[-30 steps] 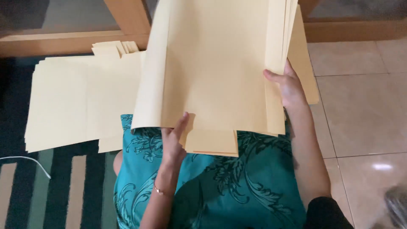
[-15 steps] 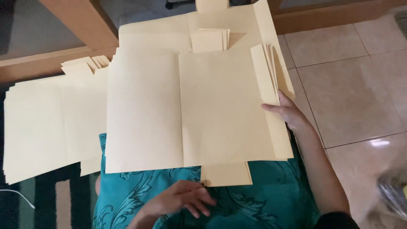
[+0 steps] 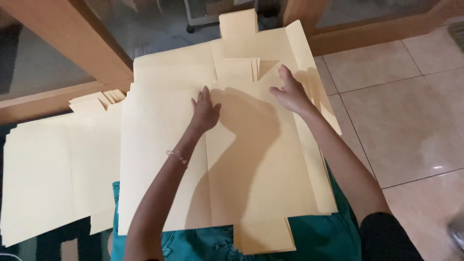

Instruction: Folding yellow cardstock sheets into folders and stacking them on the floor.

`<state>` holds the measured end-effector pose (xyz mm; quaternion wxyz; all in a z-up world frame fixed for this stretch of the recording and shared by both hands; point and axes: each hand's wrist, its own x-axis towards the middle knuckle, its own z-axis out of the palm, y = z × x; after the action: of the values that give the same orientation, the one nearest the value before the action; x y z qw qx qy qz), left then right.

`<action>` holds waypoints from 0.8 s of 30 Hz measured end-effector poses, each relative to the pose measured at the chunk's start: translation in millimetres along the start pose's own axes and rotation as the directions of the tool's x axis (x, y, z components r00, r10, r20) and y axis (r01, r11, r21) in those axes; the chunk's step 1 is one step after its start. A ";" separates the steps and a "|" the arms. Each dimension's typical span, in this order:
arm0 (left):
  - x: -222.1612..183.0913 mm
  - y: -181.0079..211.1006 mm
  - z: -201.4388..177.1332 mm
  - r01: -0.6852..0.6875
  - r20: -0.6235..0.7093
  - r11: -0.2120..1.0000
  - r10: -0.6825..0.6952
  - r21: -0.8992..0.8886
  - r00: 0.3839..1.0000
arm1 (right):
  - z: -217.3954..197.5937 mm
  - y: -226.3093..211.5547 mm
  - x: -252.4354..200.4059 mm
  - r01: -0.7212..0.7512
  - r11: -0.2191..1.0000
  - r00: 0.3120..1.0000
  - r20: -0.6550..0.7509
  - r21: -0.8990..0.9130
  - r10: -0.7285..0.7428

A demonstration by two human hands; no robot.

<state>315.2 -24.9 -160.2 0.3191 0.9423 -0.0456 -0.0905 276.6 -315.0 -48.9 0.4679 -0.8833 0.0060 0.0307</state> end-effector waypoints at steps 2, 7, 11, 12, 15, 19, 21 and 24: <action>27.5 10.1 18.1 0.029 -0.030 0.997 -0.027 0.068 0.999 | 21.3 19.2 31.6 -0.016 0.999 1.000 0.010 0.037 0.015; 49.1 46.5 29.2 0.023 -0.026 0.995 -0.021 0.098 0.999 | 51.2 28.0 59.4 -0.076 0.996 0.995 0.069 0.038 0.073; 43.6 63.0 17.4 -0.137 -0.152 0.967 0.105 -0.215 0.983 | 46.9 5.2 54.3 0.024 0.962 0.998 0.052 0.273 -0.040; 45.6 63.6 10.8 -0.210 -0.218 0.923 0.143 -0.322 0.965 | 44.6 6.2 59.3 0.111 0.881 0.992 0.001 0.459 -0.125; 58.9 52.7 13.3 -0.246 -0.280 0.938 0.174 -0.247 0.944 | 36.7 35.6 74.7 0.097 0.878 0.992 0.027 0.469 -0.124; 75.5 61.4 7.4 -0.467 -0.471 0.876 0.361 -0.125 0.805 | 26.8 17.4 65.5 0.168 0.895 0.978 0.045 0.414 -0.204; 69.2 72.4 -7.0 -0.496 -0.494 0.860 0.381 -0.121 0.781 | 19.6 13.7 55.6 0.158 0.951 0.987 -0.029 0.265 -0.156; 86.5 54.3 9.0 -0.409 -0.465 0.912 0.381 0.045 0.799 | -7.5 -14.0 2.6 0.365 0.924 0.931 -0.043 0.114 -0.363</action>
<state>396.5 -85.7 -146.4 0.3593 0.8963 -0.1607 0.2044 280.1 -313.3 -33.3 0.5176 -0.8396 -0.1512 -0.0662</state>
